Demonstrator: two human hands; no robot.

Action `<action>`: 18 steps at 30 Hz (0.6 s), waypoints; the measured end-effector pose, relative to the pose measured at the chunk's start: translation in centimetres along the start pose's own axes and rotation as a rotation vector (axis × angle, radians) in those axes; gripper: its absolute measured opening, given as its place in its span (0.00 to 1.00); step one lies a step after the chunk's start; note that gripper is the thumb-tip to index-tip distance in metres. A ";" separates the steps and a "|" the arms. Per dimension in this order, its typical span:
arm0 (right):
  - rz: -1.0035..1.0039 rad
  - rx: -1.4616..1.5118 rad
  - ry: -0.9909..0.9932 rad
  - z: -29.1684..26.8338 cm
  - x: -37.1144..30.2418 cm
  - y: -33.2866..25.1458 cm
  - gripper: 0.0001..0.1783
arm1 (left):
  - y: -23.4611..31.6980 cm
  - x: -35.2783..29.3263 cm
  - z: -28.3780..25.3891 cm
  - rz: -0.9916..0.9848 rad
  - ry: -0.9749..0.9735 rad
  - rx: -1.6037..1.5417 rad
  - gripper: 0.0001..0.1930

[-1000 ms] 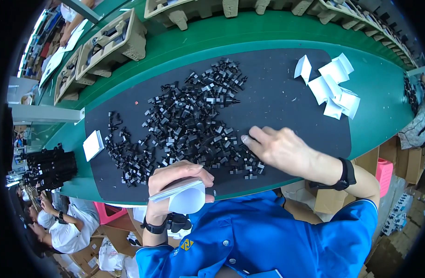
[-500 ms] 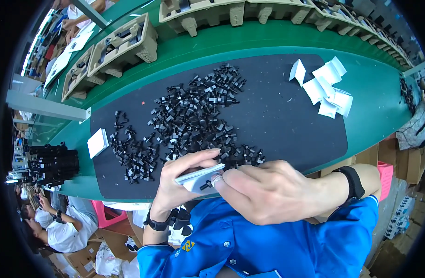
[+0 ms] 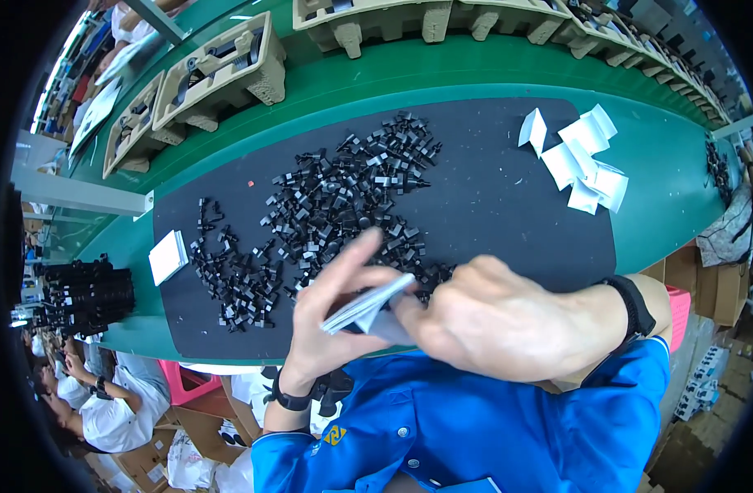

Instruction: The person picks up a small black component and places it inside a white paper sleeve by hand, then folds the sleeve closed and sets it on a stack. This process is repeated multiple times throughout the video.

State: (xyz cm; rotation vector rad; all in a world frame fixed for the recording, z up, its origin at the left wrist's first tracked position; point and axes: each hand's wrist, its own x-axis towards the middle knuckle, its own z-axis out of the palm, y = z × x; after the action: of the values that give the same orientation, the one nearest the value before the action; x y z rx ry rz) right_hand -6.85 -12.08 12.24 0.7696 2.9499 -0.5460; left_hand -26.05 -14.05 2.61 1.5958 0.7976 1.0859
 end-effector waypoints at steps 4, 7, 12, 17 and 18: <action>0.065 0.173 -0.071 -0.1 1.1 1.6 0.13 | -0.4 -0.7 0.0 -0.095 0.157 0.046 0.43; 0.148 0.277 0.228 0.2 0.6 0.8 0.14 | -0.2 -1.2 -0.5 -0.206 0.239 -0.074 0.42; 0.051 0.474 0.645 4.3 0.8 2.5 0.17 | 1.1 -1.3 -0.2 -0.249 0.291 -0.285 0.43; 0.018 0.479 0.717 6.0 -0.6 2.7 0.14 | 1.9 -1.5 0.3 -0.160 0.242 -0.266 0.38; -0.016 0.416 0.750 6.5 -0.7 2.8 0.15 | 1.9 -1.6 0.5 -0.159 0.244 -0.264 0.38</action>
State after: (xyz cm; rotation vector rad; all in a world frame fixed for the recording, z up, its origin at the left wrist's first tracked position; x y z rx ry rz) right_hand -5.18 -12.35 5.31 1.2141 3.5537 -1.1094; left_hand -26.18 -16.14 3.97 1.1743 0.8851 1.2283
